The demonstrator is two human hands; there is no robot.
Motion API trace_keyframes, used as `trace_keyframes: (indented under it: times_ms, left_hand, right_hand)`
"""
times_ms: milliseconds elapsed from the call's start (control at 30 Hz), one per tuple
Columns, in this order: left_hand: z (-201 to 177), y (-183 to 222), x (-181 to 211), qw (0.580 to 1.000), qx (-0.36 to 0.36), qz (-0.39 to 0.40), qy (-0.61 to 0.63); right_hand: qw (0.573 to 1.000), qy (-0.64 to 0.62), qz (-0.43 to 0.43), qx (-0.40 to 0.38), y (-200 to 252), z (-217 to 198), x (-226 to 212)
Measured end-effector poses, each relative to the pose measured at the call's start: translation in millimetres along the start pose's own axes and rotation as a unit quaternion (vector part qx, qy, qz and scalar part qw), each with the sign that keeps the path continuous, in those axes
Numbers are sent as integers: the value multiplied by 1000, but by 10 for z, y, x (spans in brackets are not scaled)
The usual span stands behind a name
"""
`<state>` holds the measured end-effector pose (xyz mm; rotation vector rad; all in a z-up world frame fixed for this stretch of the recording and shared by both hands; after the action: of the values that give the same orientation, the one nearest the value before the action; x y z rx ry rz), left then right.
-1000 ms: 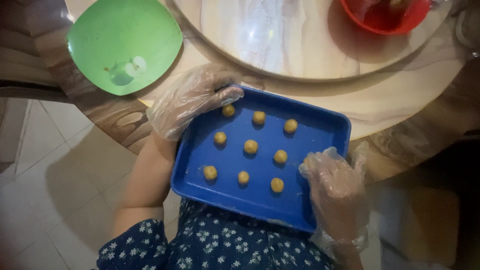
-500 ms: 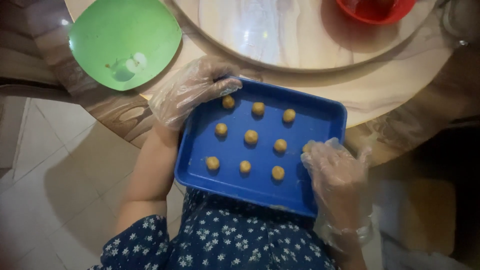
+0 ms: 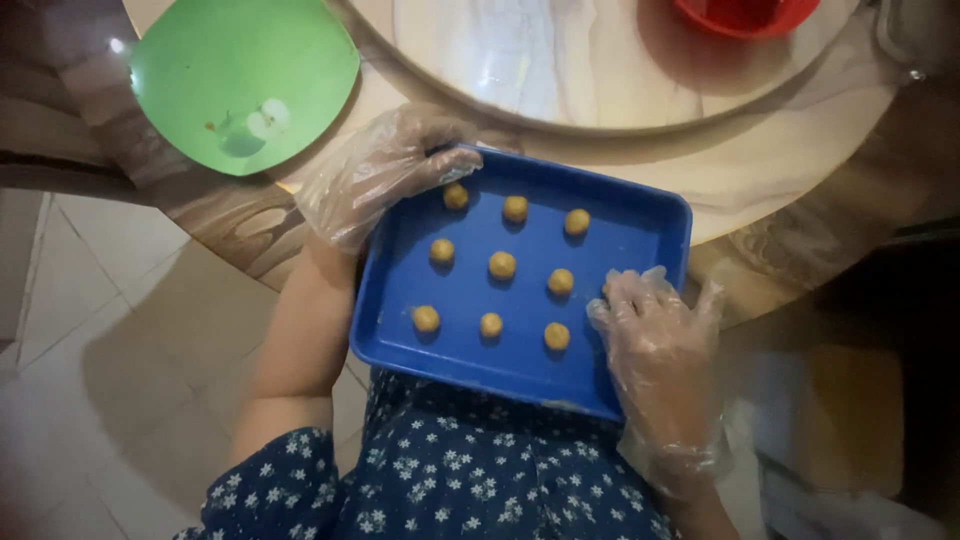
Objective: The person is portioning dough and rolling it into small balls before placing them in a baking tray.
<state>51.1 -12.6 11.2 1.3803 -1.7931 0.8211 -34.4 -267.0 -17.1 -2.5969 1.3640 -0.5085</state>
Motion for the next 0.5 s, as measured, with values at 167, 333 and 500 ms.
trace_keyframes:
  times_ms: [167, 333, 500]
  left_hand:
    - [6, -25, 83, 1000, -22, 13, -1]
    - [26, -14, 103, 999, -15, 25, 39]
    - [11, -36, 95, 999, -27, 39, 4]
  right_hand:
    - [1000, -12, 12, 10, 14, 33, 34]
    - [999, -52, 14, 2, 29, 86, 82]
    - [991, -130, 33, 16, 62, 125, 167]
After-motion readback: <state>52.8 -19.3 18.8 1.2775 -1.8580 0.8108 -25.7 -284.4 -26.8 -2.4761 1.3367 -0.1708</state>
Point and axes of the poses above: each hand's wrist, its own y-axis away from the middle knuckle, its own z-axis out of the palm, x = y × z, the point moved 7 cm from there along -y, towards the middle knuckle, and after that the axes turned 3 degrees about y, right-handed, at the moved point
